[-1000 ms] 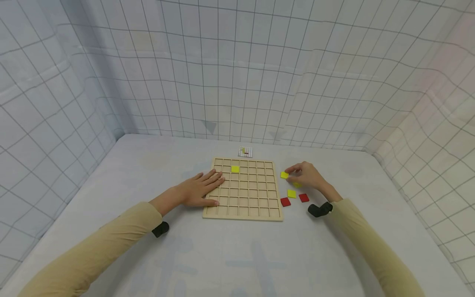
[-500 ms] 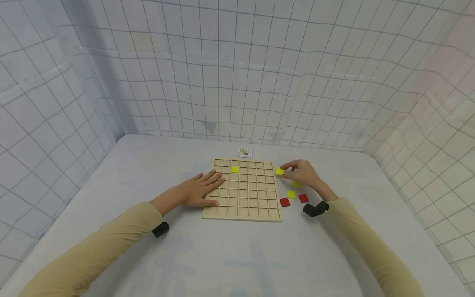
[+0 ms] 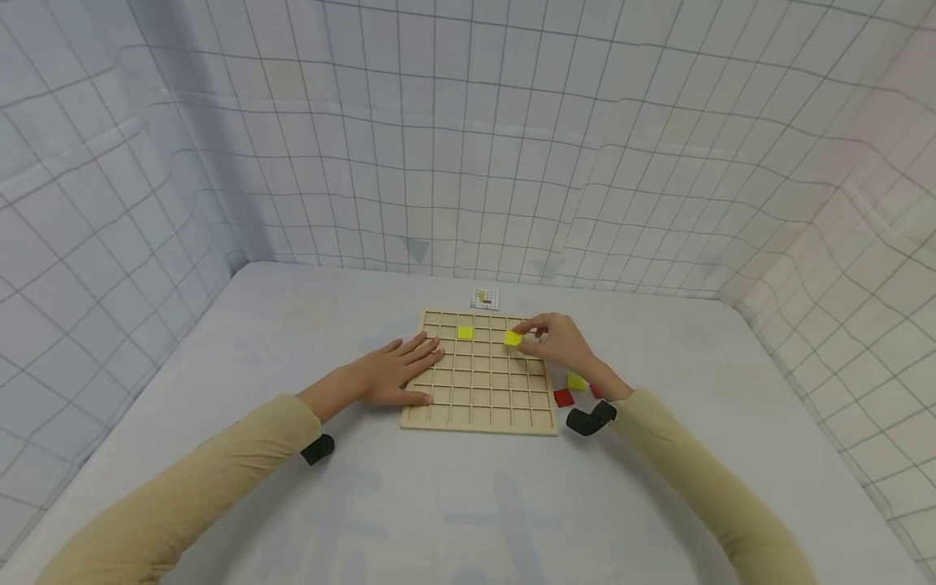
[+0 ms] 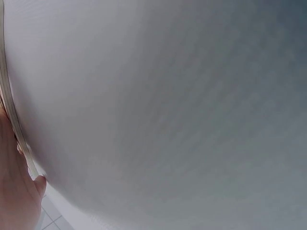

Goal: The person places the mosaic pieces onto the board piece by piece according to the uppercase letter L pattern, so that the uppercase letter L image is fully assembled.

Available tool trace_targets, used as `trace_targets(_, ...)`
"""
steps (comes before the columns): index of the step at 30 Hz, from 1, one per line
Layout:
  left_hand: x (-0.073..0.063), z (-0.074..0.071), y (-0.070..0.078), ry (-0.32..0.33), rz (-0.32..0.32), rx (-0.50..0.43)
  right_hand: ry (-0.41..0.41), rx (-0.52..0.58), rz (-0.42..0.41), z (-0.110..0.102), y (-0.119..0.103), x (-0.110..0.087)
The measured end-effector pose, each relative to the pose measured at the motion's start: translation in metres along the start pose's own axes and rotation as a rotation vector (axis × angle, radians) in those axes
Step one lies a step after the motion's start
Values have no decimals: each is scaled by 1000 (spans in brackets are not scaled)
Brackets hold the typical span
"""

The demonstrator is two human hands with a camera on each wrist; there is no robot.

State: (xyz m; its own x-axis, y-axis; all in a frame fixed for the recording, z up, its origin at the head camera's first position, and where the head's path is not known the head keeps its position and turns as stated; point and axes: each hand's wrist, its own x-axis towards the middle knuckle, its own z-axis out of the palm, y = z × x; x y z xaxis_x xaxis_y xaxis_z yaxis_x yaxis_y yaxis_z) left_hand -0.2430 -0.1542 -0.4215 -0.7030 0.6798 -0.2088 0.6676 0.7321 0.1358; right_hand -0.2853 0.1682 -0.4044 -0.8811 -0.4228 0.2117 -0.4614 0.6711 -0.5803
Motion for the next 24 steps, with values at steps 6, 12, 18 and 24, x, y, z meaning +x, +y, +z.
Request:
trace_targets(6, -2, -3, 2, 1, 16, -17, -29, 30, -47, 16, -13, 12)
trace_targets(12, -3, -7, 5, -21, -1, -5, -69, 19, -60, 31, -24, 24)
trace_targets(18, 0, -4, 3, -34, -11, 10, -108, 4, -47, 42, -31, 31)
trace_targets(24, 2, -1, 0, -45, -17, 34, -130, -19, -46, 49, -34, 36)
